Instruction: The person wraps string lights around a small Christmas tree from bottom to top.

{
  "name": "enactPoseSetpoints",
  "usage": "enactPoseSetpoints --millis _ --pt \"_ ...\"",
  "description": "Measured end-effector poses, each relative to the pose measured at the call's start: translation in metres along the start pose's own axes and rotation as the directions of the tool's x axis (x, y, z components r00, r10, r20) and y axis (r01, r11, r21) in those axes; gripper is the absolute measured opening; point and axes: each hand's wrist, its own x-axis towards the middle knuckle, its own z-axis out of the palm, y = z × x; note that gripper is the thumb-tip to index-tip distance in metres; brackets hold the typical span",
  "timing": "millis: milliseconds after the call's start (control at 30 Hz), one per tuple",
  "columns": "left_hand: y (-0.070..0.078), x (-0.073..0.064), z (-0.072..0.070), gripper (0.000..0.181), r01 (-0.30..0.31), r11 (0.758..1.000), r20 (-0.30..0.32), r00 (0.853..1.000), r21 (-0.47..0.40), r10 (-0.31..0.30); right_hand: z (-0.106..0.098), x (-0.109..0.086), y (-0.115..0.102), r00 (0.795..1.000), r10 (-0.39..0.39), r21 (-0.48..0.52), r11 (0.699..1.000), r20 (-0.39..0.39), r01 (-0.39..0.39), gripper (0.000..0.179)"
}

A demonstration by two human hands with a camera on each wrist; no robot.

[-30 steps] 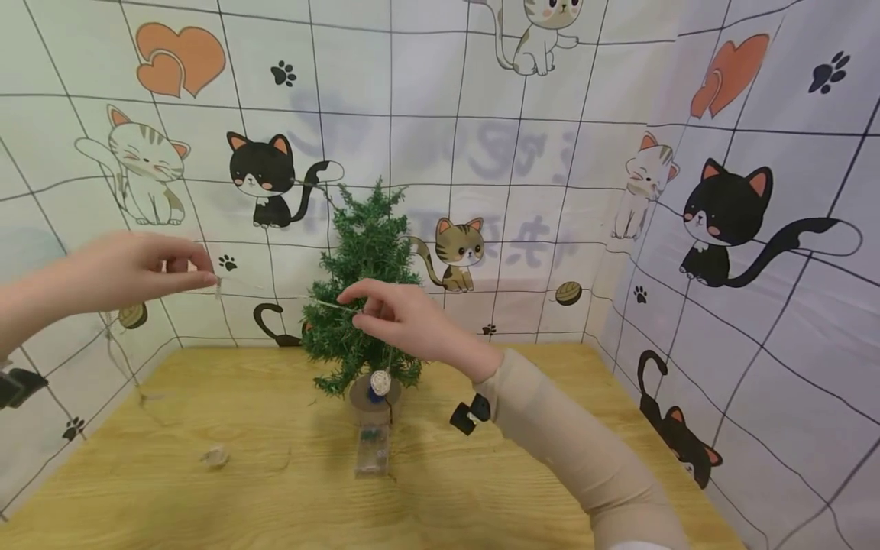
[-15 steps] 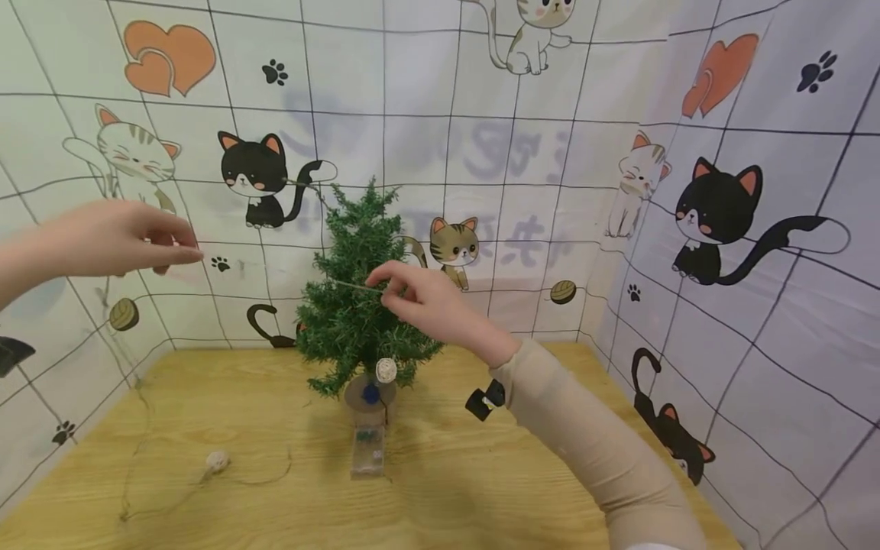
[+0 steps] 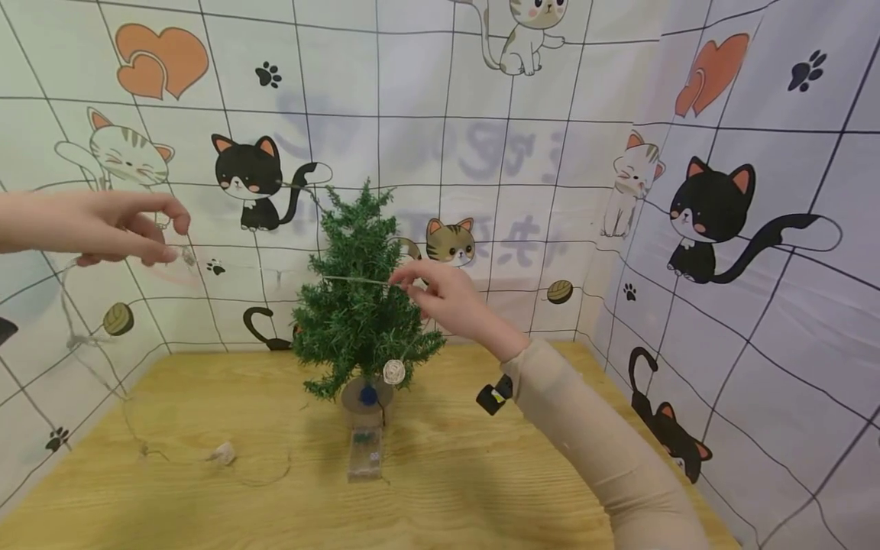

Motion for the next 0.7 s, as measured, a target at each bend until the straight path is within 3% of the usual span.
enactPoseSetpoints --millis 133,233,367,467,533,600,700 --pt "0.004 0.002 -0.010 0.023 -0.051 0.996 0.025 0.998 0.075 0.049 0.000 0.001 0.004 0.997 -0.069 -0.072 0.995 -0.014 0.068 0.026" --pt "0.009 0.004 -0.016 0.021 -0.085 0.986 0.042 0.996 0.146 0.079 0.001 0.002 0.007 0.995 -0.094 -0.100 0.991 -0.034 0.091 0.026" --pt "0.017 0.008 -0.019 0.025 -0.060 0.962 0.015 0.998 0.266 0.058 0.002 0.002 0.008 0.994 -0.091 -0.096 0.992 -0.058 0.085 0.025" --pt "0.025 0.012 -0.017 0.025 -0.017 0.921 -0.079 0.996 0.389 0.051 0.002 0.001 0.007 0.994 -0.083 -0.091 0.993 -0.076 0.076 0.023" --pt "0.029 0.015 -0.015 0.023 0.020 0.882 -0.161 0.985 0.471 0.063 0.003 0.001 0.005 0.992 -0.090 -0.093 0.992 -0.089 0.082 0.021" --pt "0.033 0.015 -0.013 0.019 0.063 0.839 -0.241 0.967 0.541 0.083 0.005 0.002 0.003 0.990 -0.107 -0.103 0.990 -0.097 0.097 0.019" --pt "0.036 0.013 -0.008 0.017 0.125 0.782 -0.365 0.921 0.610 0.138 0.007 0.002 0.001 0.983 -0.147 -0.152 0.980 -0.112 0.129 0.018"
